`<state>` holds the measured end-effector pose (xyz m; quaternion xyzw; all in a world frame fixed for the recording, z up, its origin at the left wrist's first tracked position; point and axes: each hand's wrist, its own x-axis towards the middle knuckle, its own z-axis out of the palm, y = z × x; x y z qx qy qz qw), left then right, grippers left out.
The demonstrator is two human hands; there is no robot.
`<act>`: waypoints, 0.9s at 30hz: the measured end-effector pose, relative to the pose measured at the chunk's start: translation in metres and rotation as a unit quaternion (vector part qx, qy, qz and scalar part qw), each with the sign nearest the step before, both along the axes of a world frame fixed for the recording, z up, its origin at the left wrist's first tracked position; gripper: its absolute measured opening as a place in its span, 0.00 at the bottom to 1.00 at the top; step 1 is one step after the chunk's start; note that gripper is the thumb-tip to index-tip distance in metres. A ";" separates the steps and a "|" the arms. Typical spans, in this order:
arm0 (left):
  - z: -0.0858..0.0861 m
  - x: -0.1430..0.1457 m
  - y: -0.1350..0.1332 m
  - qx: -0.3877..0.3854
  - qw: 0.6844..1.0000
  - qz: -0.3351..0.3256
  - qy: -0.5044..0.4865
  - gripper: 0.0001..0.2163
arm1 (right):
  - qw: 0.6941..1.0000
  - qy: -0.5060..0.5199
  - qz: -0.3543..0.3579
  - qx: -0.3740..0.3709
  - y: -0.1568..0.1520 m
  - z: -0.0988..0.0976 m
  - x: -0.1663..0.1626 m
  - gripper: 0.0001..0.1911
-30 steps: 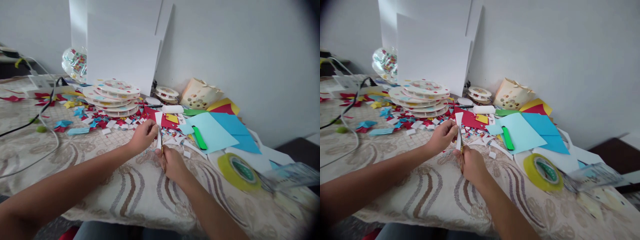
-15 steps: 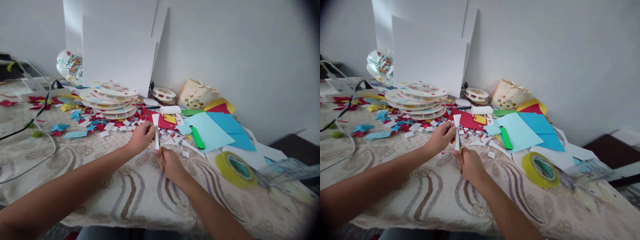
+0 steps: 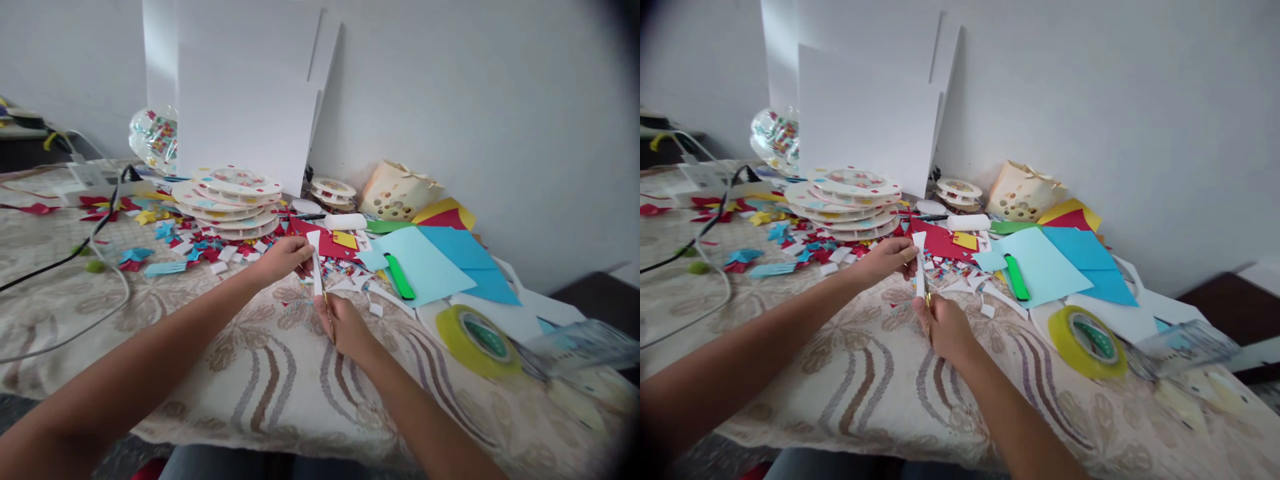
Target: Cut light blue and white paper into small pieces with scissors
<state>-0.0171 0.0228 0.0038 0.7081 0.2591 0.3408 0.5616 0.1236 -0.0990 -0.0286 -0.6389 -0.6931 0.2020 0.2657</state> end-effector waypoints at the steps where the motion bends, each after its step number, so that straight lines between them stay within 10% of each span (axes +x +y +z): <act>1: -0.001 0.001 -0.001 -0.009 1.000 -0.003 -0.011 0.12 | 1.000 0.005 0.000 0.002 0.000 0.000 0.000 0.26; 27: -0.002 0.009 -0.025 0.076 0.997 0.029 0.014 0.12 | 0.999 -0.050 -0.004 0.000 -0.006 0.010 -0.003 0.29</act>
